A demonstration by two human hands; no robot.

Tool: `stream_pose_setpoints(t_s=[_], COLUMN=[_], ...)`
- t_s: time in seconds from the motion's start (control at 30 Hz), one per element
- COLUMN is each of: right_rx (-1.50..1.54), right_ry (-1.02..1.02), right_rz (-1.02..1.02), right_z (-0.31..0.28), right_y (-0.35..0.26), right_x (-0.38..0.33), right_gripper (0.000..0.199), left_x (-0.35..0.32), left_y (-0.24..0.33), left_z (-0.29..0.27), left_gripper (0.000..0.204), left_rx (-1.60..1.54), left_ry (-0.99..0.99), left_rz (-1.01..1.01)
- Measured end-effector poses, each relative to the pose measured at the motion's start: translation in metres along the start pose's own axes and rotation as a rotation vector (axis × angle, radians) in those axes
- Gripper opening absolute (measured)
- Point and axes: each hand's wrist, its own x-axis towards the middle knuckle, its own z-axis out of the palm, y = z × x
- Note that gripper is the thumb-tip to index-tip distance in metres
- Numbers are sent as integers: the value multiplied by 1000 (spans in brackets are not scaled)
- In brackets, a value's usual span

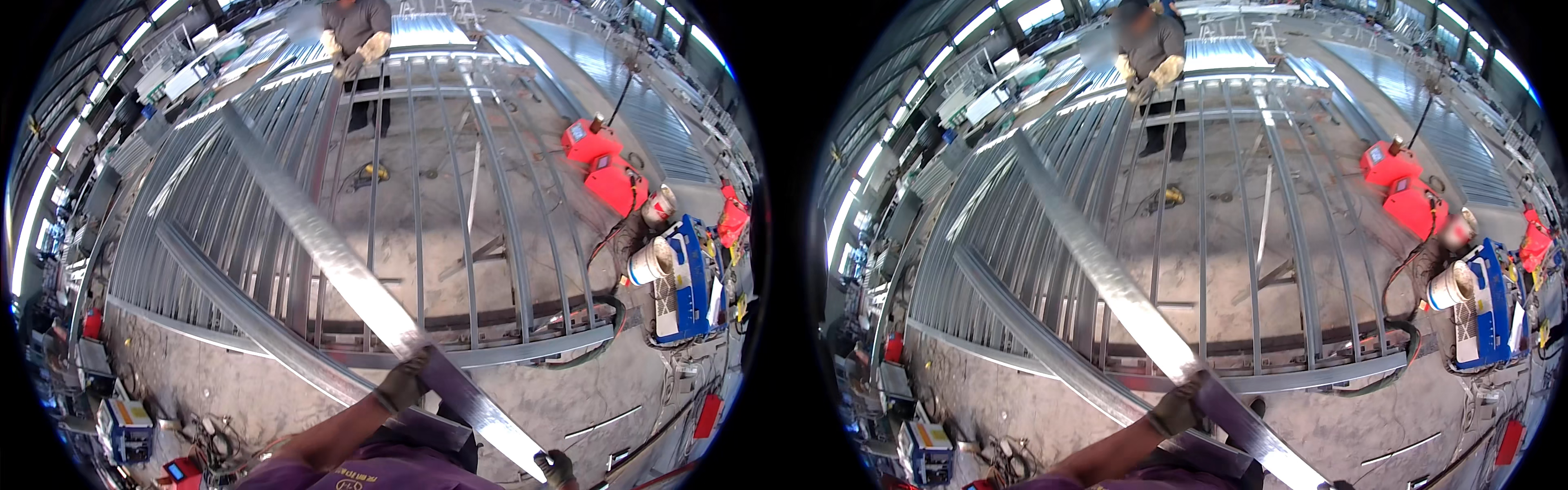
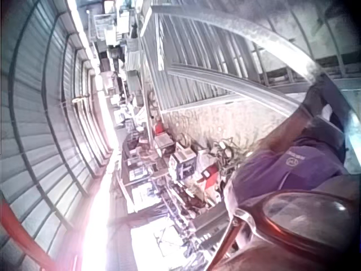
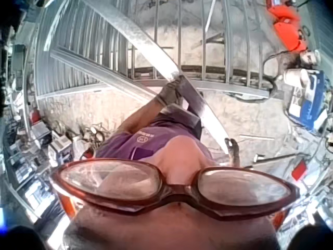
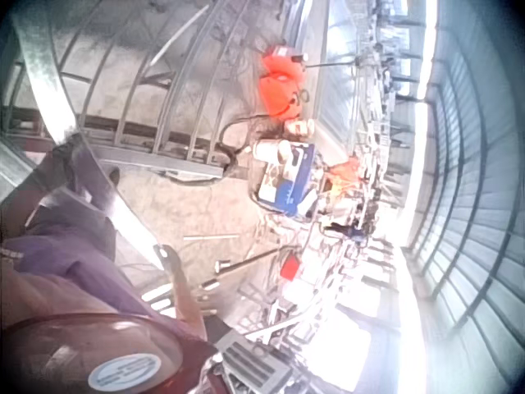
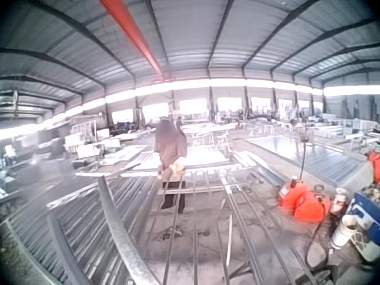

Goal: The person picks up long metal bars from a pile and places them into slots on a large metal frame structure. They repeat this process multiple times, aligning the bars with the frame while another worker assists nearby.

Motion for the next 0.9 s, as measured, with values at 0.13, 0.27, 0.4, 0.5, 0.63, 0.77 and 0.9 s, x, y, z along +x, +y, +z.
stream_pose_setpoints(t_s=[0.13,0.27,0.4,0.5,0.63,0.77,0.9], right_rx=[171,595,285,760,29,145,207], right_ry=[-11,-47,-131,256,167,364,253], right_rz=[131,391,399,385,553,379,377], right_z=[37,81,50,118,-27,-22,-29], right_y=[84,132,36,75,-145,-161,-159], right_x=[-63,-105,-74,-55,16,67,137], right_gripper=[35,32,38,54,64,66,68], left_x=[35,87,152,210,279,327,347], left_y=[-46,-66,-62,-52,-28,-17,-10], left_z=[47,48,88,117,113,114,128], left_gripper=[31,40,42,38,33,29,26], left_rx=[196,284,531,602,500,511,614], left_ry=[292,356,494,436,535,439,415], left_rz=[-46,-151,-102,-35,-10,94,50])
